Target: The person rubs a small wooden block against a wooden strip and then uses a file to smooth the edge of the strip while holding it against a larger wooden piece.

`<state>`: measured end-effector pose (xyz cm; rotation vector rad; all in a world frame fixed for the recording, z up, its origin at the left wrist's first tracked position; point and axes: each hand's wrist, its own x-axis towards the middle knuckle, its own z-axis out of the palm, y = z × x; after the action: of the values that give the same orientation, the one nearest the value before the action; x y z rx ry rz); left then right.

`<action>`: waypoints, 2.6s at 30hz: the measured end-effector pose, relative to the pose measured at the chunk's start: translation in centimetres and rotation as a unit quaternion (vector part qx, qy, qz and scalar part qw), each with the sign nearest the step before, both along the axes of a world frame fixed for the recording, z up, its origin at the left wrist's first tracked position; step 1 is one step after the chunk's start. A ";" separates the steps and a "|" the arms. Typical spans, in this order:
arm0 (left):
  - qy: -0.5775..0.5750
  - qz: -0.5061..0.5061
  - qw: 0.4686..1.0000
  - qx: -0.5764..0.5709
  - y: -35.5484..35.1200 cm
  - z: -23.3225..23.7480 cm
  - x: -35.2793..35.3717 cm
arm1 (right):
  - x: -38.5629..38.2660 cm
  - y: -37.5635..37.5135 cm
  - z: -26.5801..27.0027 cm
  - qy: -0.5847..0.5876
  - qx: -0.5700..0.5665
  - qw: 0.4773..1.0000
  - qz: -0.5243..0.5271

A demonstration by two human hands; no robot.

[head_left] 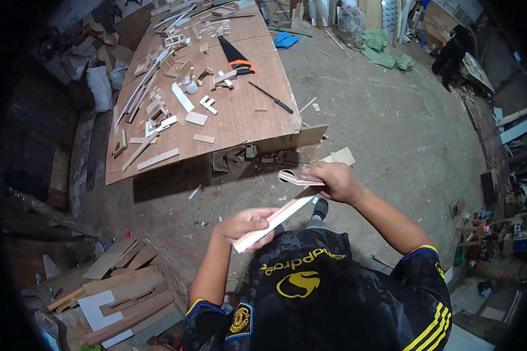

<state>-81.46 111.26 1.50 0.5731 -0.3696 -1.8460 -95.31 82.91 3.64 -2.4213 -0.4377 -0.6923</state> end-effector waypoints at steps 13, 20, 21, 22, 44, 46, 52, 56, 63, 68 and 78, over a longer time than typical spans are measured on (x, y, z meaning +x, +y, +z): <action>-0.279 0.223 0.920 0.157 -6.4 -1.2 -5.5 | -2.7 3.0 1.6 0.168 -0.018 0.978 -0.125; -0.608 0.222 0.751 0.128 -11.6 -1.4 -6.6 | -2.9 -4.0 -0.5 0.103 -0.036 0.952 -0.287; -0.610 0.235 0.747 0.123 -12.2 -1.6 -6.7 | -3.4 -3.8 -0.8 0.079 -0.031 0.964 -0.252; -0.612 0.248 0.742 0.118 -13.0 -1.3 -6.7 | -4.3 -3.2 -1.1 0.113 -0.047 0.972 -0.198; -0.568 0.155 0.801 0.112 -30.5 -0.8 -10.0 | -8.5 -26.6 -3.8 0.081 -0.058 0.932 -0.348; -0.558 0.142 0.810 0.109 -30.9 -1.2 -11.0 | -9.2 -34.0 -4.2 0.252 -0.015 0.852 -0.458; -0.342 0.185 0.899 0.202 -30.9 -0.7 -10.9 | -16.8 -40.5 -13.5 0.064 0.255 0.805 -0.532; -0.306 0.216 0.916 0.144 -29.9 -3.1 -10.5 | -25.3 -37.4 -34.2 0.212 0.299 0.729 -0.578; -0.369 0.202 0.904 0.076 -31.0 -5.0 -8.6 | -39.2 -17.6 -38.2 0.627 0.277 0.545 -0.482; -0.371 0.255 0.893 -0.011 -32.6 -2.7 -9.9 | -42.0 -17.8 -39.7 0.537 0.416 0.500 -0.537; -0.379 0.333 0.859 0.091 -37.7 -1.4 -8.3 | -33.0 -31.1 -36.8 0.247 0.543 0.564 -0.571</action>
<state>-89.75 73.51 0.08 1.3756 -0.4355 -0.9273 -128.30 51.82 -33.17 -1.2138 1.5118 -0.4163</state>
